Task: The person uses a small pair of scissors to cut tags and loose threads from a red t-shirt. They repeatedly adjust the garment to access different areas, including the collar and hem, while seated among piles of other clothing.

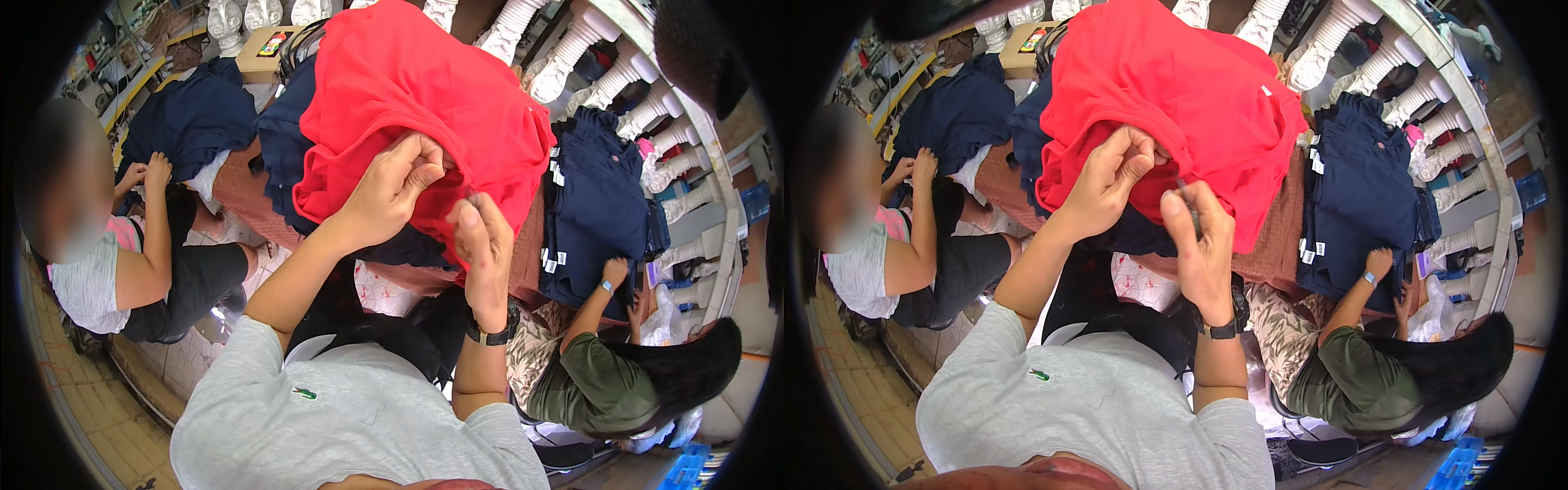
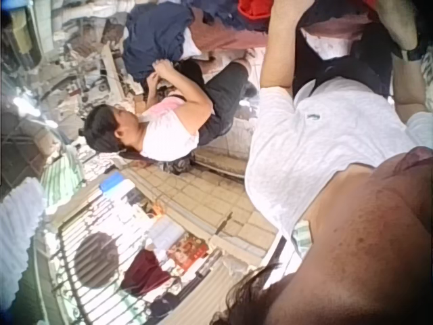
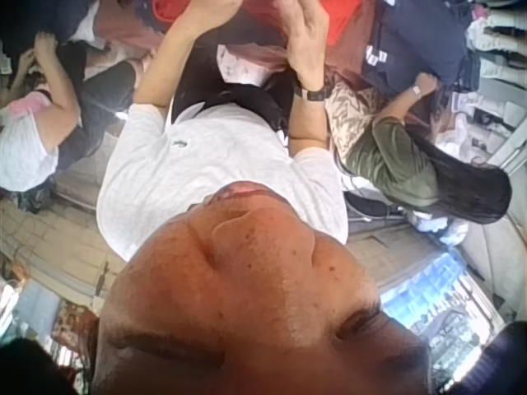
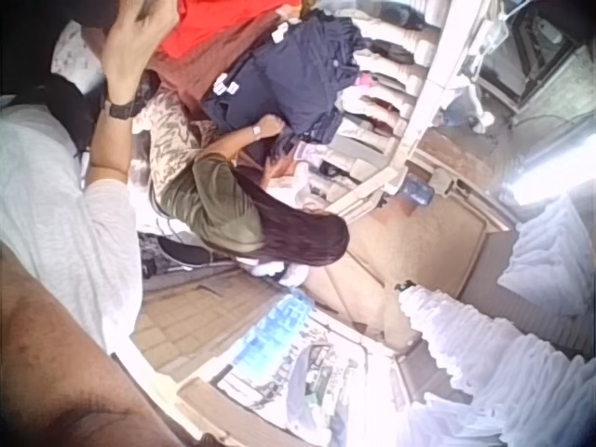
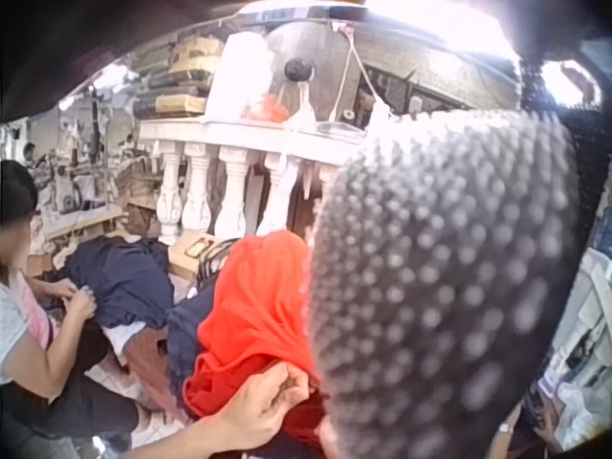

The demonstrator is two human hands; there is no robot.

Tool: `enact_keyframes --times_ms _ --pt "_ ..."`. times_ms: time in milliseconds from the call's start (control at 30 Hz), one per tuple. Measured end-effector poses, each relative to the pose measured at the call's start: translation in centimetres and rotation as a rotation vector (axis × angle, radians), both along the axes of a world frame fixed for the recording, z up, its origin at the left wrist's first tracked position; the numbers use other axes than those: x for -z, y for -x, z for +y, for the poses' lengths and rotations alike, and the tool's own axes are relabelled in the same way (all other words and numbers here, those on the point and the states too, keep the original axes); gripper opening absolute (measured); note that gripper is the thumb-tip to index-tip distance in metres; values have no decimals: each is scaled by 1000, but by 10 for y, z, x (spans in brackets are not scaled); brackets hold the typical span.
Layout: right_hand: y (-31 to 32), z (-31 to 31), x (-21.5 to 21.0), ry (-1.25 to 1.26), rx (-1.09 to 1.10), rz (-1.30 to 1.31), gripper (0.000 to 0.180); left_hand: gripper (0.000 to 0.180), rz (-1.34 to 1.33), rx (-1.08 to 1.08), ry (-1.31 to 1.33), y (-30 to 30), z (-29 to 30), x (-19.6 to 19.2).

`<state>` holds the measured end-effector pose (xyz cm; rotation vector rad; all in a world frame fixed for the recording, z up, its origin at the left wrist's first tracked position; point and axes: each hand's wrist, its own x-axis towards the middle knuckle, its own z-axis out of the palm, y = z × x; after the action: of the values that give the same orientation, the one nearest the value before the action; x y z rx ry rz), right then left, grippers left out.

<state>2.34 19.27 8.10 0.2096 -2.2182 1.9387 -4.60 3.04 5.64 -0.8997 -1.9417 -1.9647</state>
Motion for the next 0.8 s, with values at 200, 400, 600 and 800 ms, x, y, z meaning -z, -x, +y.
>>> enact_keyframes --times_ms 200,400,600,800 --pt "21 -12 8 -121 299 354 27 13 196 34 102 -1 -12 -22" --pt "38 0 13 287 5 127 21 20 448 -185 154 22 -10 -40" --pt "41 7 13 447 -155 17 13 31 428 -69 266 23 -11 -51" --pt "39 -1 11 363 -139 60 8 28 536 -133 387 26 -3 -53"
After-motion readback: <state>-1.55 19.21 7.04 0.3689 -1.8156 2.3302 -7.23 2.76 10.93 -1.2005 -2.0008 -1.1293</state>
